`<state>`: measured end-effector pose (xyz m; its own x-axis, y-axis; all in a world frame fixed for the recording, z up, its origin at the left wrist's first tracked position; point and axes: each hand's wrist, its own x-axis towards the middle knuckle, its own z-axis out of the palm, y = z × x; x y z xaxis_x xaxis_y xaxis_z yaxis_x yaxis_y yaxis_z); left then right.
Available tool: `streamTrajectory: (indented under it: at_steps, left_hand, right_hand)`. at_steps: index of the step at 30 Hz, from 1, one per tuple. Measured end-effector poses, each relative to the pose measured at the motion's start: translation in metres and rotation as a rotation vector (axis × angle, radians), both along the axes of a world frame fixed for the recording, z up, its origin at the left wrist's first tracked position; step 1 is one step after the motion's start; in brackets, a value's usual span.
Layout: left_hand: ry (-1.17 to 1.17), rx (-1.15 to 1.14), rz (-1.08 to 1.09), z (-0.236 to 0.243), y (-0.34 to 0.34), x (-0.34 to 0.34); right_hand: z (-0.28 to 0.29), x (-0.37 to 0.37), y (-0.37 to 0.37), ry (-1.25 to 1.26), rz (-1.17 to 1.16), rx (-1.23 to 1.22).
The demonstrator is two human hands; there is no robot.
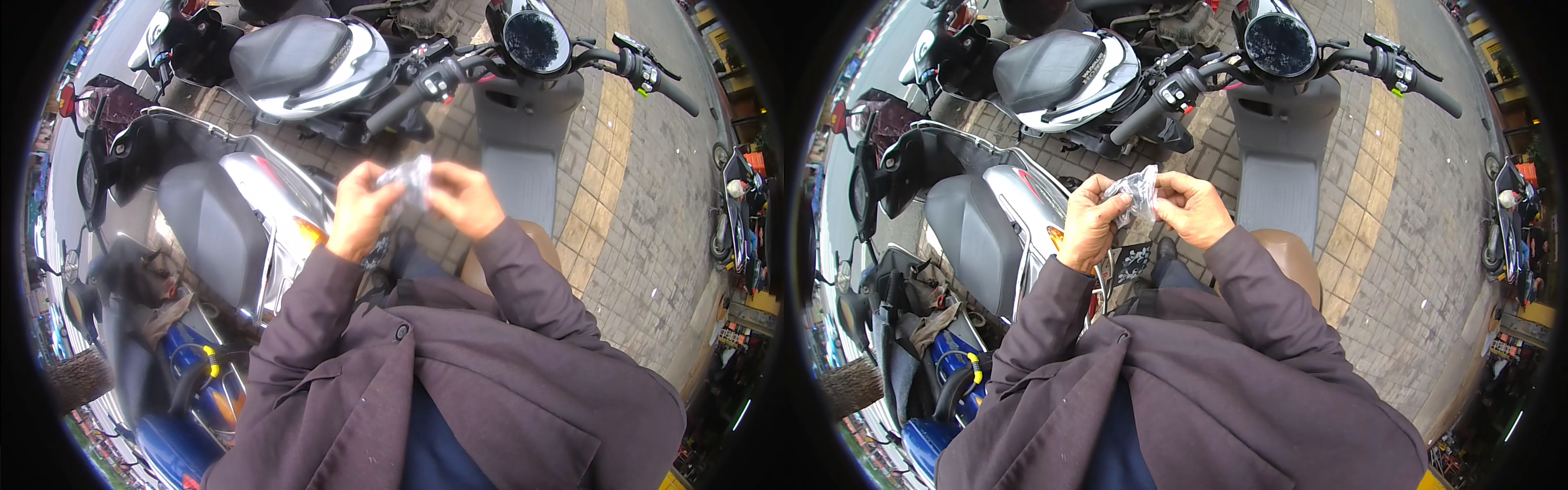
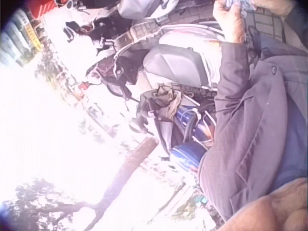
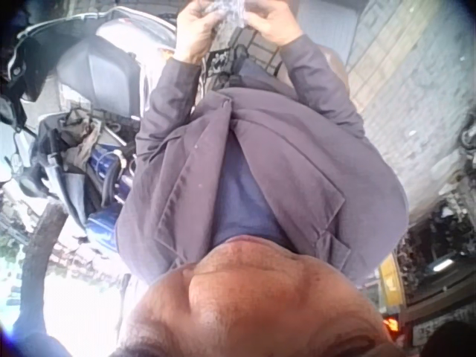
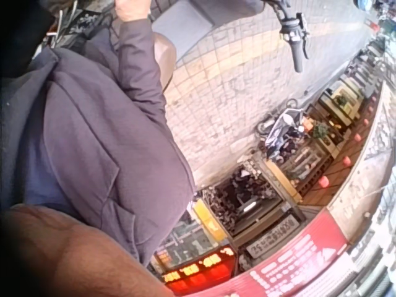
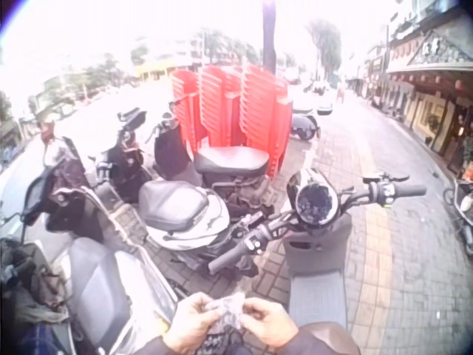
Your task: The person removes a plastic cover from the rear of a scooter, then uses a screwdriver to tighten screws on the scooter's body. The person works on the scooter while standing on a sidewalk.
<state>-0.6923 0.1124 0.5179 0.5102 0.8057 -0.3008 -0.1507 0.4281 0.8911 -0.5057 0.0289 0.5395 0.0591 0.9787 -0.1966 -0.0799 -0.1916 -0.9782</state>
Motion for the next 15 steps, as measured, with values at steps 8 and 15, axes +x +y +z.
streamTrajectory:
  at_steps: [8,15]
  left_hand:
    - [-0.277,-0.410,-0.074,0.017,-0.008,-0.022]
    - [-0.309,-0.431,-0.109,0.018,-0.012,-0.021]
  right_hand:
    - [-0.002,-0.021,-0.009,-0.013,-0.082,-0.053]
    - [-0.006,-0.019,-0.012,-0.032,-0.072,-0.065]
